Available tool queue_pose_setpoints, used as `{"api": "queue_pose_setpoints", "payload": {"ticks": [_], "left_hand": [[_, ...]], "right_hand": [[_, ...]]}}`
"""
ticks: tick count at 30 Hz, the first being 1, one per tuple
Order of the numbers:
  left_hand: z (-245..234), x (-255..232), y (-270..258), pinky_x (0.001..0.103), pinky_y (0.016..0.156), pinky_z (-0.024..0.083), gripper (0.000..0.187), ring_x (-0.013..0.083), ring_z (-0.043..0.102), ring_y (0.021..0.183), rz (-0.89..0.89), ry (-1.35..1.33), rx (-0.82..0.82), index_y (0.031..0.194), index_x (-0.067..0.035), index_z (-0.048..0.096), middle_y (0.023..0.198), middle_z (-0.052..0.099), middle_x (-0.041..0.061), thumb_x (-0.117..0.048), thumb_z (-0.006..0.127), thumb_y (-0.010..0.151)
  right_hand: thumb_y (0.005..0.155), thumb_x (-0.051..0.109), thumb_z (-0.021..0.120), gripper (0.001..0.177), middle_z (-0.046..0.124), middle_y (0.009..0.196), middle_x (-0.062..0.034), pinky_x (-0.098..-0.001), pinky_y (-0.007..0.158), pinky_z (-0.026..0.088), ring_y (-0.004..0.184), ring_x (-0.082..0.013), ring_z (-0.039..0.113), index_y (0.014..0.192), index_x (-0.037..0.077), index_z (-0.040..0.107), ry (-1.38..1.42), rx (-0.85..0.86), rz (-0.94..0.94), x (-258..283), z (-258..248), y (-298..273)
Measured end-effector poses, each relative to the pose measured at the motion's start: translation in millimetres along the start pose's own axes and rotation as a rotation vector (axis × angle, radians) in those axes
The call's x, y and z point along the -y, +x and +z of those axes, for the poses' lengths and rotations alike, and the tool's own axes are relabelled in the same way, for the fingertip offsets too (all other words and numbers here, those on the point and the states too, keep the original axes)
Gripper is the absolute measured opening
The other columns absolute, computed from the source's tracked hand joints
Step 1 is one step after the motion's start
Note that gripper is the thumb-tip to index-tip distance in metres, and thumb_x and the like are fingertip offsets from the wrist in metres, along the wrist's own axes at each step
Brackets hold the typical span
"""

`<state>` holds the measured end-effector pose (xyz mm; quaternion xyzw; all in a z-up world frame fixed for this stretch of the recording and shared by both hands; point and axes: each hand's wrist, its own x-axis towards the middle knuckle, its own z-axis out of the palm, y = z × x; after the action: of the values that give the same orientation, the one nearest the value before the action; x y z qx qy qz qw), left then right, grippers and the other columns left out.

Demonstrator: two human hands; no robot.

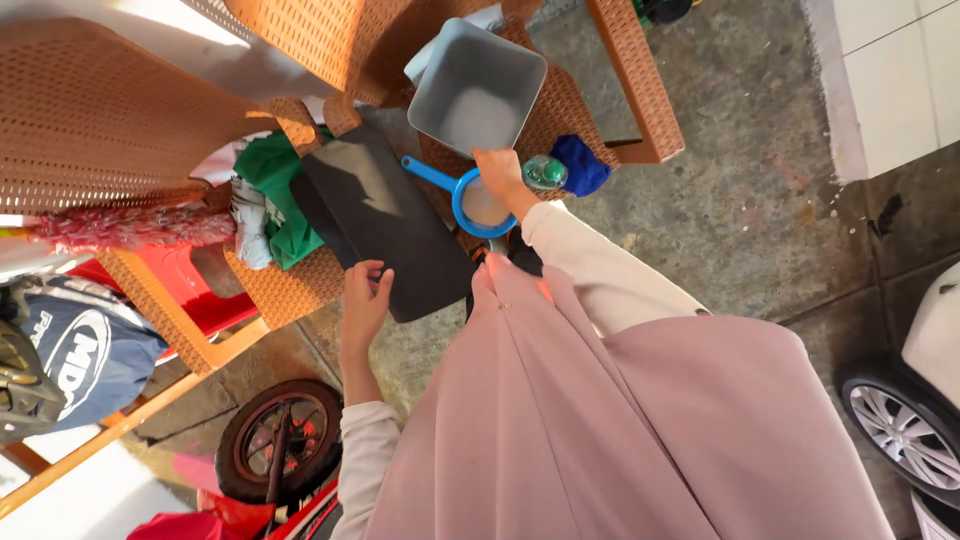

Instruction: Mopping a tiled area and washing a plastic bin using a bucket of soapy water.

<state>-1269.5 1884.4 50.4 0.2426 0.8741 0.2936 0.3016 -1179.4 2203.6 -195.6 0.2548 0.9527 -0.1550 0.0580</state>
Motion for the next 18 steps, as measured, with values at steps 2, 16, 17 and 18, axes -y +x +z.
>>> {"api": "queue_pose_setpoints", "payload": {"ticks": [2,16,17,18], "left_hand": [[-8,-3,8,0.035,0.079,0.052,0.032,0.0195,0.060,0.086,0.002,-0.007,-0.002,0.122,-0.005,0.062,0.112,0.057,0.011,-0.028,0.066,0.100],[9,-23,87,0.031,0.084,0.051,0.030,0.0156,0.060,0.091,0.370,-0.206,0.150,0.120,-0.004,0.062,0.112,0.060,0.009,-0.031,0.059,0.109],[16,-28,95,0.030,0.083,0.051,0.031,0.0143,0.061,0.090,0.396,-0.248,0.188,0.119,-0.003,0.062,0.111,0.060,0.008,-0.032,0.057,0.110],[21,-37,99,0.030,0.083,0.051,0.031,0.0143,0.061,0.090,0.424,-0.239,0.228,0.119,-0.003,0.062,0.111,0.060,0.008,-0.032,0.057,0.110]], "right_hand": [[0.080,0.005,0.067,0.025,0.071,0.068,-0.0098,-0.0422,0.062,0.053,0.066,-0.0307,0.071,0.103,0.015,0.069,0.008,-0.093,0.020,3,-17,-3],[0.074,-0.001,0.068,0.047,0.078,0.098,-0.0063,-0.0354,0.089,0.054,0.085,-0.0247,0.070,0.119,0.011,0.072,0.111,-0.725,-0.154,10,-250,-184],[0.073,-0.002,0.068,0.049,0.079,0.102,-0.0062,-0.0343,0.092,0.054,0.088,-0.0233,0.071,0.120,0.011,0.072,0.106,-0.737,-0.133,11,-263,-205],[0.073,-0.002,0.068,0.049,0.079,0.102,-0.0062,-0.0343,0.092,0.054,0.088,-0.0233,0.071,0.120,0.011,0.072,0.090,-0.751,-0.088,9,-268,-225]]}}
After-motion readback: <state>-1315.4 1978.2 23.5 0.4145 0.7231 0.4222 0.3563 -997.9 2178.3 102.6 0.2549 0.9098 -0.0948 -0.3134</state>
